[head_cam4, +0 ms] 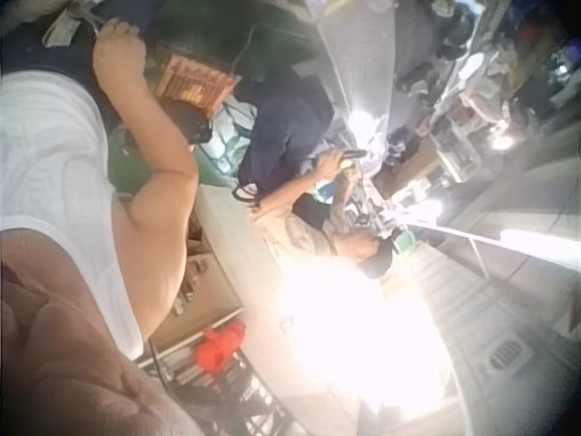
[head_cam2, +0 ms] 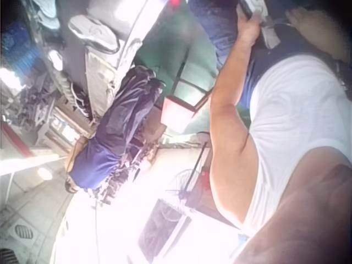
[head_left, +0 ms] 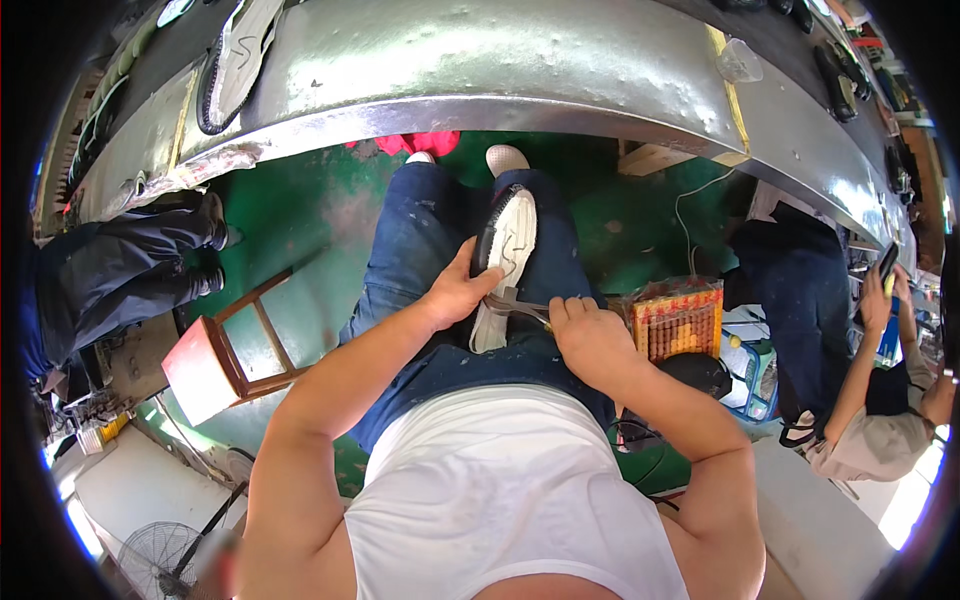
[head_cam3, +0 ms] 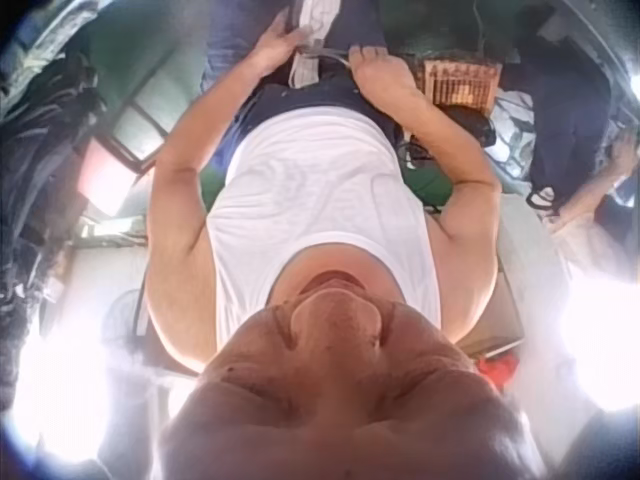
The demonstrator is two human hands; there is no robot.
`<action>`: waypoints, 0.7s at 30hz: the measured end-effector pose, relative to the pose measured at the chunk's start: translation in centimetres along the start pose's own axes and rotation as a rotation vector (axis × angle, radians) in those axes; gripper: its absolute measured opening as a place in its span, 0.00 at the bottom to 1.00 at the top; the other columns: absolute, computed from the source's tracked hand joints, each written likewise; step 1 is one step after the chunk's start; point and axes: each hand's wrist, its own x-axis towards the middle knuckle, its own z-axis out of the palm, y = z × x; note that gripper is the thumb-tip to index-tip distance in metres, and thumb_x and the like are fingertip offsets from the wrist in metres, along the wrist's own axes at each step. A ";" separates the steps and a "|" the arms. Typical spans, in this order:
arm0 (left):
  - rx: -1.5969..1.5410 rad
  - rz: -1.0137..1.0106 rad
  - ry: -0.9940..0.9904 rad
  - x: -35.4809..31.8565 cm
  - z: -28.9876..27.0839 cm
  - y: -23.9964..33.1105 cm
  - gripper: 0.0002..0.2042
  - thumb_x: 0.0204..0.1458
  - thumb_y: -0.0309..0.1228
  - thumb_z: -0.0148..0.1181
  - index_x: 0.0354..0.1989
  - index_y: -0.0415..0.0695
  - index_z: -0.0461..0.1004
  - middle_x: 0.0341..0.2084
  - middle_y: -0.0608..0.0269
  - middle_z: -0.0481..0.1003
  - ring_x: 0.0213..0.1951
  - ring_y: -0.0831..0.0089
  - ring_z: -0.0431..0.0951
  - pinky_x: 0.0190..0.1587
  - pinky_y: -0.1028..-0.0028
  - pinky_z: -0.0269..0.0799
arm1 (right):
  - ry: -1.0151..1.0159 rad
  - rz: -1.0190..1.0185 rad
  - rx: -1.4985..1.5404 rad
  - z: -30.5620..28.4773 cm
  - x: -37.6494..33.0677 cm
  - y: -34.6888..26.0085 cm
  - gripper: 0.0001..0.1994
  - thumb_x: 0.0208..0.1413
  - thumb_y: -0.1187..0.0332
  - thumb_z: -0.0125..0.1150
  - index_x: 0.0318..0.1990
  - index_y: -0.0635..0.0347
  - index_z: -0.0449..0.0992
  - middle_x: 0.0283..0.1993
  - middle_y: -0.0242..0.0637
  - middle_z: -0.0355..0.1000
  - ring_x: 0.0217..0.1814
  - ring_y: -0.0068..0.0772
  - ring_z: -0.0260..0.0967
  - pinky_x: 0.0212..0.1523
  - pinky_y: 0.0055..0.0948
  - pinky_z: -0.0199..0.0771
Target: Pulling and securing the shoe upper material over the last using pliers and placing it on a conveyor belt.
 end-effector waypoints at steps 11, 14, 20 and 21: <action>-0.077 -0.189 -0.078 0.0 -1.2 0.9 0.44 0.56 0.34 0.65 0.74 0.44 0.39 0.62 0.57 0.65 0.62 0.69 0.65 0.64 0.66 0.60 | -0.033 -0.034 0.110 1.1 0.1 0.0 0.14 0.47 0.72 0.60 0.42 0.69 0.73 0.37 0.48 0.73 0.41 0.49 0.75 0.42 0.37 0.77; -0.033 -0.161 -0.127 0.1 -1.1 1.3 0.45 0.57 0.34 0.64 0.74 0.44 0.37 0.63 0.56 0.64 0.63 0.68 0.64 0.65 0.66 0.59 | -0.114 -0.073 -0.082 0.5 0.2 -2.2 0.13 0.48 0.74 0.57 0.42 0.68 0.72 0.39 0.47 0.73 0.40 0.48 0.74 0.41 0.39 0.78; 0.086 -0.138 -0.106 -0.7 -0.4 1.8 0.45 0.59 0.33 0.61 0.75 0.44 0.32 0.67 0.56 0.59 0.66 0.68 0.60 0.67 0.68 0.55 | -0.226 -0.028 0.232 1.9 0.1 1.6 0.10 0.47 0.74 0.56 0.39 0.62 0.72 0.37 0.45 0.74 0.40 0.48 0.74 0.41 0.44 0.77; 0.088 -0.139 -0.107 -1.4 -0.6 1.4 0.45 0.59 0.33 0.61 0.75 0.44 0.32 0.67 0.56 0.59 0.66 0.68 0.60 0.67 0.68 0.55 | -0.226 -0.027 0.234 1.8 -0.1 1.4 0.10 0.47 0.74 0.56 0.39 0.62 0.72 0.37 0.45 0.74 0.40 0.48 0.74 0.41 0.44 0.77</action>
